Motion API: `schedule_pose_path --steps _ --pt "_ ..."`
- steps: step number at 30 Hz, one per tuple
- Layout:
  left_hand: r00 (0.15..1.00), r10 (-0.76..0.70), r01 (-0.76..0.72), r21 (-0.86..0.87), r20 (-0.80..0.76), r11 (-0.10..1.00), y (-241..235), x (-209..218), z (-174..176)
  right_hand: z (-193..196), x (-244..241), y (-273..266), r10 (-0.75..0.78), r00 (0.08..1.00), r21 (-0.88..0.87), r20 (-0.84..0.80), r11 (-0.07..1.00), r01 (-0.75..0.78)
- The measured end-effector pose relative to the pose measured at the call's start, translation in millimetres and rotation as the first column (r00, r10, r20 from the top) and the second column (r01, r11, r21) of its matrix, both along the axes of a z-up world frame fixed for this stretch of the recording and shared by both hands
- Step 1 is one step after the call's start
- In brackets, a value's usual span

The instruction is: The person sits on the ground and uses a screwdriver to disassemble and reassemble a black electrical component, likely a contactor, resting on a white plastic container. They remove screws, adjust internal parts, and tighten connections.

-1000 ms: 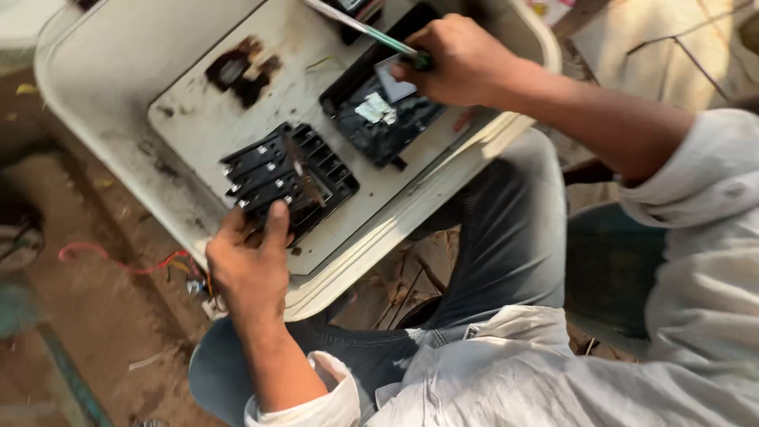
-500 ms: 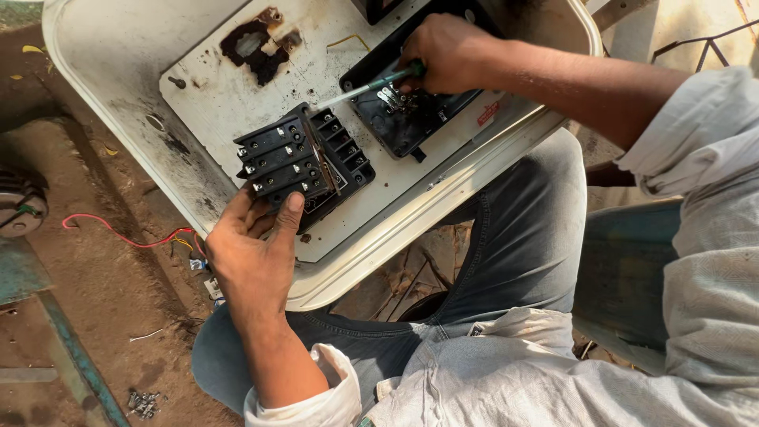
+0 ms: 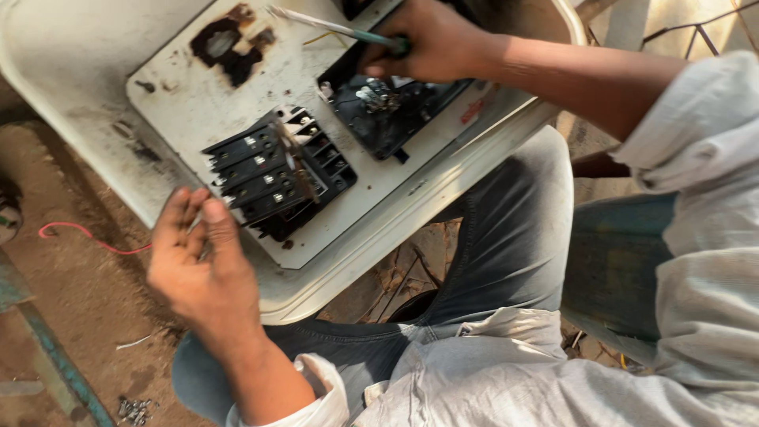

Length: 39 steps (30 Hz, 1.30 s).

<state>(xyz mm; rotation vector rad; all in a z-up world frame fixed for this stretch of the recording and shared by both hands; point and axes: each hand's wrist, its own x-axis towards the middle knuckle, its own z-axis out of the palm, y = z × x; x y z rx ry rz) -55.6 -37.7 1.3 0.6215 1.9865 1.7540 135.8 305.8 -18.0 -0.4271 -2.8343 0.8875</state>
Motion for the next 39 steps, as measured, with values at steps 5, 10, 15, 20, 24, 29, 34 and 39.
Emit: schedule_pose_path --steps 5,10,15,20,24,29,34,39 --pt "1.000 -0.018 0.018 0.021 -0.012 1.000 4.1 4.8 0.4 -6.7 -34.6 -10.6 0.025 0.991 0.086 0.131 0.996 -0.036" --pt "0.999 0.038 -0.038 -0.020 0.005 0.999 6.5 8.5 6.0 -20.4 -32.6 8.2 0.042 0.985 0.114 0.164 0.992 -0.062" --pt "0.999 0.048 -0.048 -0.006 0.001 0.999 6.9 8.5 5.6 -12.2 -0.5 43.8 0.052 0.949 0.081 0.312 0.993 -0.081" --pt "0.996 0.014 -0.014 0.006 -0.085 1.000 6.8 8.2 1.4 13.8 27.8 30.6 -0.060 0.813 0.364 0.579 0.911 -0.192" --pt "0.996 0.004 -0.003 0.009 -0.086 1.000 8.3 9.7 0.4 20.2 23.6 10.5 -0.186 0.738 0.431 0.649 0.889 -0.155" --pt "0.994 0.029 -0.028 0.012 -0.104 1.000 8.3 8.3 0.7 3.8 23.1 1.2 -0.264 0.799 0.465 0.541 0.885 -0.022" --pt "0.993 0.023 -0.024 -0.003 -0.114 1.000 8.3 7.0 6.5 -7.3 33.3 3.9 -0.318 0.811 0.524 0.491 0.851 0.017" --pt "0.993 0.064 -0.067 -0.028 -0.102 0.997 6.5 6.4 14.6 -6.0 31.6 6.5 -0.384 0.789 0.499 0.481 0.859 0.114"
